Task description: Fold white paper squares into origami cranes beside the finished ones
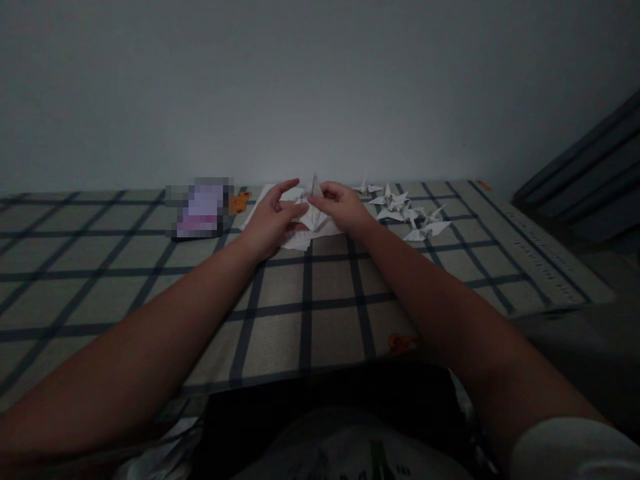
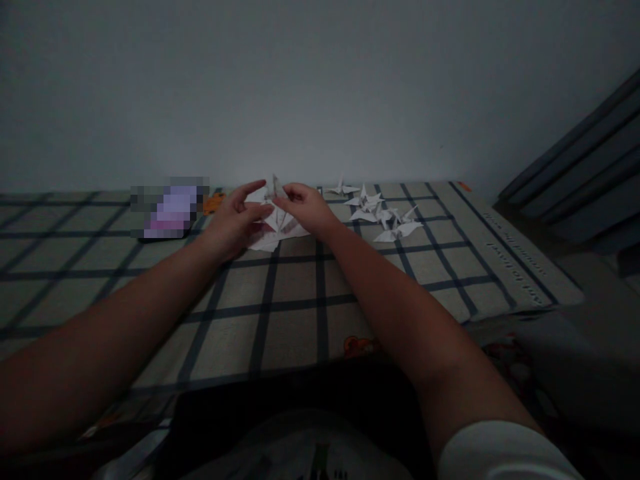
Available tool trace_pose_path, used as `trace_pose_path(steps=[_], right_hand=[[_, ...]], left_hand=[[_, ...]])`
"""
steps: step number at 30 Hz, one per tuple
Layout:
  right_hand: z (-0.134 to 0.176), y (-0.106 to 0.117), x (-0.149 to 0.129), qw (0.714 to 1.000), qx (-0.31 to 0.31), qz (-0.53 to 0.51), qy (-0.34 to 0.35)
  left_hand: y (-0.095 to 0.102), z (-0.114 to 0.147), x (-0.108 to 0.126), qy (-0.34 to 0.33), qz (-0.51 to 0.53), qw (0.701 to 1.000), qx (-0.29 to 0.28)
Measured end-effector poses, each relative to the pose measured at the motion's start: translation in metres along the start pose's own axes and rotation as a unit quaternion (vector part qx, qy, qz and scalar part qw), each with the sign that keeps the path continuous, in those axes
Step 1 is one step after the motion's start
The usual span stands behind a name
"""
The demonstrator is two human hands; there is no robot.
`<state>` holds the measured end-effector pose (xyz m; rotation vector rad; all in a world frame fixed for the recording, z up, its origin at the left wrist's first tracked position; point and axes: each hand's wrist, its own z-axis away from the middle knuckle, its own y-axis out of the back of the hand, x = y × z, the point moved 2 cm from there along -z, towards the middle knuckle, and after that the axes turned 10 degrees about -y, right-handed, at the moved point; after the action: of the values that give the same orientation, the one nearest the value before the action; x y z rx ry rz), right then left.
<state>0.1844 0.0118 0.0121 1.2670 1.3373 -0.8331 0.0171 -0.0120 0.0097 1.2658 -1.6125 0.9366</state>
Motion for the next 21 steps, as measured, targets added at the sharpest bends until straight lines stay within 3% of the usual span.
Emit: trace_pose_path(steps=[4, 7, 11, 21], right_hand=[[0.000, 0.002, -0.002, 0.999, 0.053, -0.008, -0.006], [-0.001, 0.003, -0.002, 0.998, 0.059, -0.025, -0.005], [0.000, 0.002, -0.004, 0.997, 0.061, -0.043, -0.001], [-0.001, 0.005, 0.003, 0.995, 0.076, -0.038, 0.052]], left_hand=[[-0.003, 0.001, -0.003, 0.060, 0.031, 0.998, -0.020], [-0.004, 0.003, -0.006, 0.104, 0.031, 0.993, -0.054], [-0.004, 0.004, -0.008, 0.093, 0.039, 0.991, -0.084], [-0.001, 0.001, -0.010, 0.103, 0.026, 0.992, -0.075]])
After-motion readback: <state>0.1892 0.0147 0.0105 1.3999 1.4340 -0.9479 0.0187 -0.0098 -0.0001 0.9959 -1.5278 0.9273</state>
